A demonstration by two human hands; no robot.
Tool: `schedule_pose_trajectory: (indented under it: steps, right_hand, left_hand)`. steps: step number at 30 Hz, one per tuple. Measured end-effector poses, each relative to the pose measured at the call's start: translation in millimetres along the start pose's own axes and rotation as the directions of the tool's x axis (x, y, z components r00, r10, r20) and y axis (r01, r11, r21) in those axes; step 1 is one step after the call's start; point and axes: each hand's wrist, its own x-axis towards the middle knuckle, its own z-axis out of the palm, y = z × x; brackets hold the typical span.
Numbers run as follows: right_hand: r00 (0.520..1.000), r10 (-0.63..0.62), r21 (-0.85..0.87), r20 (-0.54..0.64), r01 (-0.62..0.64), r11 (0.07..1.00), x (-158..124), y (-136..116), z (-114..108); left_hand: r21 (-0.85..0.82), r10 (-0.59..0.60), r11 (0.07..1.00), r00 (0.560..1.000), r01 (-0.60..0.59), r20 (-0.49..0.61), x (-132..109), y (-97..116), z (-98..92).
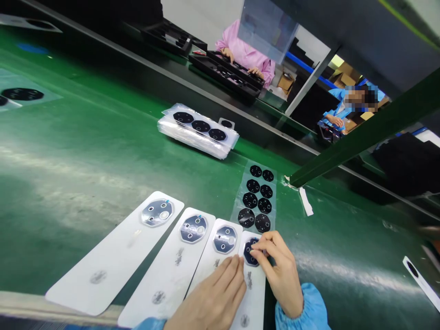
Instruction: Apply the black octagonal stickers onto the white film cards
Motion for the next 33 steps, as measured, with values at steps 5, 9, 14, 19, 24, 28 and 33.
schedule_pose_trajectory:
  steps: [5,9,14,19,24,28,33]
  right_hand:
    - [0.999,-0.046,-0.077,-0.019,0.044,0.996,-0.5,-0.4,2.4]
    - [0.994,-0.064,-0.156,-0.094,0.049,0.987,-2.6,-1.2,4.5]
    - [0.994,-0.087,-0.238,-0.071,0.068,0.969,-5.0,-4.8,8.5]
    - [0.998,0.021,-0.237,-0.051,-0.033,0.971,0.6,-3.8,11.6]
    - [0.971,0.2,-0.071,-0.13,-0.21,0.975,4.5,1.5,4.8]
    - [0.98,0.068,-0.216,-0.185,-0.109,0.97,-2.6,-5.7,6.3]
    - [0.995,-0.004,-0.28,-0.102,-0.025,0.96,-1.4,-6.1,13.4]
  left_hand:
    - [0.002,-0.022,1.0,1.0,0.022,0.006,3.2,-0.2,-5.0]
    - [0.003,-0.031,1.0,0.999,0.031,0.024,2.2,-0.6,-4.0]
    - [0.003,0.015,1.0,0.999,-0.015,0.045,-2.0,-1.6,2.8]
    - [0.011,0.059,0.998,0.996,-0.06,0.063,-0.2,-3.4,1.3]
    - [0.019,0.056,0.998,0.997,-0.056,0.046,1.5,-3.4,-2.3]
    - [0.027,0.05,0.998,0.998,-0.051,0.038,1.8,-2.5,-1.7]
    - [0.037,0.074,0.996,0.996,-0.075,0.042,3.5,-3.5,-4.0]
